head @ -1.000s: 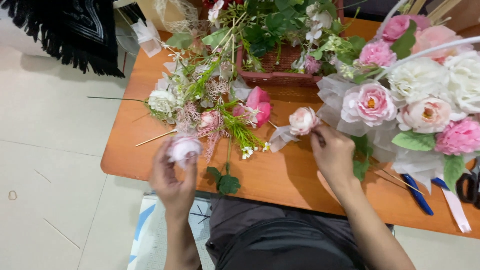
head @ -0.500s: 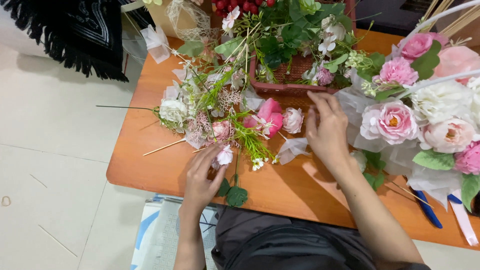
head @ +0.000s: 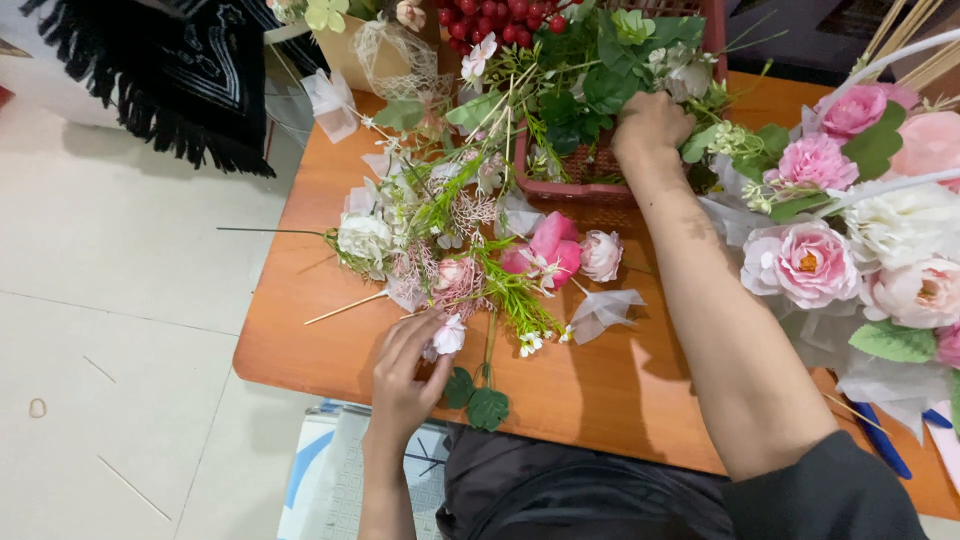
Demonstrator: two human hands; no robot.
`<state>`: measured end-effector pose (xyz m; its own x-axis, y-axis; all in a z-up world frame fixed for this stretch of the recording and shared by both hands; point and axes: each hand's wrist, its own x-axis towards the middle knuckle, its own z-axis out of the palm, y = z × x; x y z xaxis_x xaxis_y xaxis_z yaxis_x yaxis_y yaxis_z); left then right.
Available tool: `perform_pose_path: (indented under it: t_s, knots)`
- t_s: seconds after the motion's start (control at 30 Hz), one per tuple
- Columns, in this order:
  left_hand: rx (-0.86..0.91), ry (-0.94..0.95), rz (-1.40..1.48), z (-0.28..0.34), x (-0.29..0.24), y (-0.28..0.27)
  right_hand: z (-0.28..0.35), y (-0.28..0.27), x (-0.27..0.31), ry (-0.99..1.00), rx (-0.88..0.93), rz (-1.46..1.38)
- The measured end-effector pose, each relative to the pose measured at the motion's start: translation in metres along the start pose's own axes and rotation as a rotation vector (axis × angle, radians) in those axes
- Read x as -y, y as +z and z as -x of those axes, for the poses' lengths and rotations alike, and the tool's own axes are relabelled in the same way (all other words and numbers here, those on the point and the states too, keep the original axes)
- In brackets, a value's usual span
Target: The person arranges artificial flowers into a white circular frame. They select various pink and white blooms and greenery from a basket and the table, then insert them into the frame to create a floral arrangement.
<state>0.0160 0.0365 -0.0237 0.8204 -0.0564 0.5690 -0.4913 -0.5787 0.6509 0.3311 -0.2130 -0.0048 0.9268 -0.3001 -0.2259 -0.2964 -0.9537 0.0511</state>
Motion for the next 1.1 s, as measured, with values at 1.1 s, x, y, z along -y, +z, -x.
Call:
perform_pose_path:
  t_s: [1.1]
  knots:
    - [-0.045,0.012,0.032,0.002,0.005,0.006,0.021,0.0,-0.03,-0.736,-0.884,-1.592]
